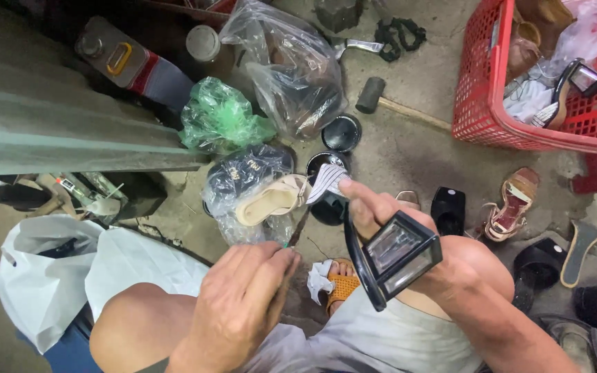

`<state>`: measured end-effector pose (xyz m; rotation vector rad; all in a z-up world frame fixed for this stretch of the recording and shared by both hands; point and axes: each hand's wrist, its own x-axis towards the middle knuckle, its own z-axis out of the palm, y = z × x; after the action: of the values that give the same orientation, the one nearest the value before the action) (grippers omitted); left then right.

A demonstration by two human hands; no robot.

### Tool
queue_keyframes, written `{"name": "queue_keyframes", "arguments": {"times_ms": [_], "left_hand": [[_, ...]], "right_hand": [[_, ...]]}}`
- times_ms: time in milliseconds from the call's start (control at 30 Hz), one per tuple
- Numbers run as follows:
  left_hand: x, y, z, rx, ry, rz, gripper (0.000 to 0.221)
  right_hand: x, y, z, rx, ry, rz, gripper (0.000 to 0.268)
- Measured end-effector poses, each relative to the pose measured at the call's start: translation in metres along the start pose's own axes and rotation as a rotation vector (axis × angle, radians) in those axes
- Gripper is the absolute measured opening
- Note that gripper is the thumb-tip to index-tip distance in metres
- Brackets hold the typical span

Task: Applying glue to the components of a sandal and pressing them together to repair the shoe.

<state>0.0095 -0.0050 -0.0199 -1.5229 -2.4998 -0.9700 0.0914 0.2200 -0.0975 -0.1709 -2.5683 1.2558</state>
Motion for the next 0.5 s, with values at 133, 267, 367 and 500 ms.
{"name": "queue_keyframes", "arguments": {"times_ms": [133, 267, 367, 500], "left_hand": [[-0.009, 0.006, 0.016, -0.156, 0.038, -0.091, 0.012], [-0.007, 0.008, 0.01, -0.332, 0.149, -0.231, 0.013], [-0.009, -0.003, 0.016, -0.25, 0.084, -0.19, 0.008], [-0.017, -0.004, 0.006, -0.419, 0.06, -0.218, 0.011]], "right_hand": [[-0.007, 0.024, -0.003, -0.704, 0.014, -0.633, 0.064], [0.002, 0.004, 0.004, -0.226, -0.014, -0.296, 0.031], [0.006, 0.017, -0.016, -1.856, 0.385, -1.069, 0.076], [0.006, 0.023, -0.003, -0.637, -0.096, -0.648, 0.046]]}}
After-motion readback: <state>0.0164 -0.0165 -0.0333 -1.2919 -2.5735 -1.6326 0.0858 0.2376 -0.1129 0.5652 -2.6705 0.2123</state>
